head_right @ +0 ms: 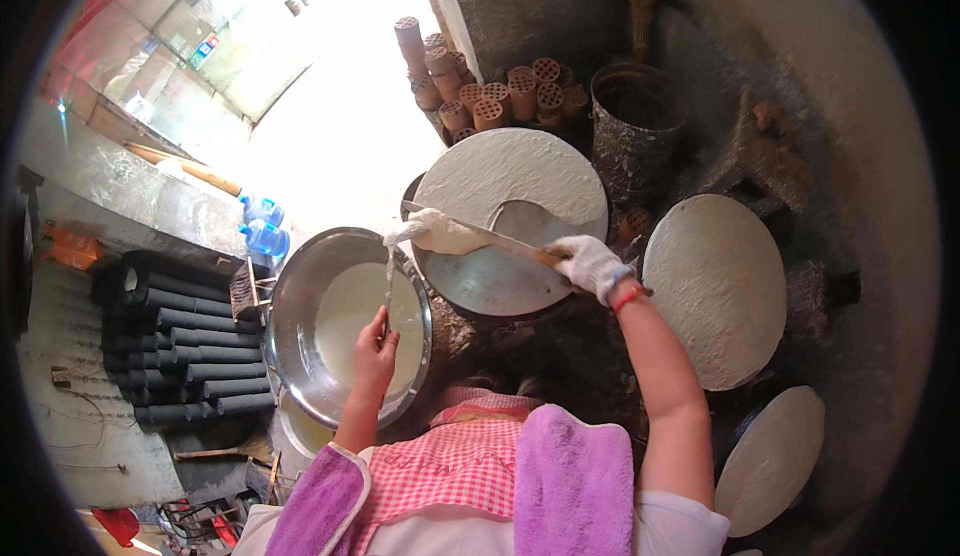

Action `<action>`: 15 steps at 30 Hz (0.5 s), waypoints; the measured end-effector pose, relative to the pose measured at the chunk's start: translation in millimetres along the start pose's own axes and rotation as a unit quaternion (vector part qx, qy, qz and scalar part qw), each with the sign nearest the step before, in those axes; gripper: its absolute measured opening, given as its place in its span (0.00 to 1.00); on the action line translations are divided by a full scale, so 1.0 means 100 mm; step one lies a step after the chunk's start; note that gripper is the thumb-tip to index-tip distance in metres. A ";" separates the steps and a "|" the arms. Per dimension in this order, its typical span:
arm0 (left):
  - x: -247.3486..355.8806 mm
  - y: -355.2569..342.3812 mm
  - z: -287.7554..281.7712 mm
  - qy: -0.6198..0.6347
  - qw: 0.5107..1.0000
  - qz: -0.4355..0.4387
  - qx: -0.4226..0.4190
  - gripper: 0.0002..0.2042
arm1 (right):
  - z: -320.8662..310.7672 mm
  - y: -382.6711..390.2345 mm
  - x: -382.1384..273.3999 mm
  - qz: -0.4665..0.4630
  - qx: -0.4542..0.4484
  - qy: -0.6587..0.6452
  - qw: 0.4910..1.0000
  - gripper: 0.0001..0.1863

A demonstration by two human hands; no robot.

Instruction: The person uses a ladle to pour batter onto multiple hot plates and spreads it into thin circles using a wooden stick. The person then uses the wooden stick to lift the cooked crepes and transfer them to a nearby stack.

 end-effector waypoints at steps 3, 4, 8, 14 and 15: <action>-0.09 0.28 -0.05 0.042 0.998 -0.003 -0.038 0.26 | 0.10 0.50 0.28 0.031 0.024 0.035 0.999 0.16; -0.09 0.38 -0.07 0.043 0.997 0.010 -0.058 0.26 | 0.19 0.66 0.61 -0.068 0.073 0.072 0.992 0.17; 0.19 0.51 -0.24 0.014 0.988 0.061 -0.138 0.26 | 0.97 1.37 1.26 0.027 0.181 0.133 0.974 0.24; 0.14 0.12 -0.10 0.301 0.914 -0.076 -0.261 0.23 | 2.24 1.05 1.06 0.157 0.338 -0.372 0.850 0.10; 0.31 0.15 -0.27 0.423 0.861 -0.113 -0.260 0.22 | 2.34 0.82 0.79 0.059 0.361 -0.454 0.812 0.10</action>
Point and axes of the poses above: each hand's wrist, its own y-axis away from the middle knuckle, its own z-axis out of the palm, x = y × z, the point moved 1 cm from there along -y, towards the middle knuckle, and after that the axes turned 5 degrees about -x, right-handed, at the moved point
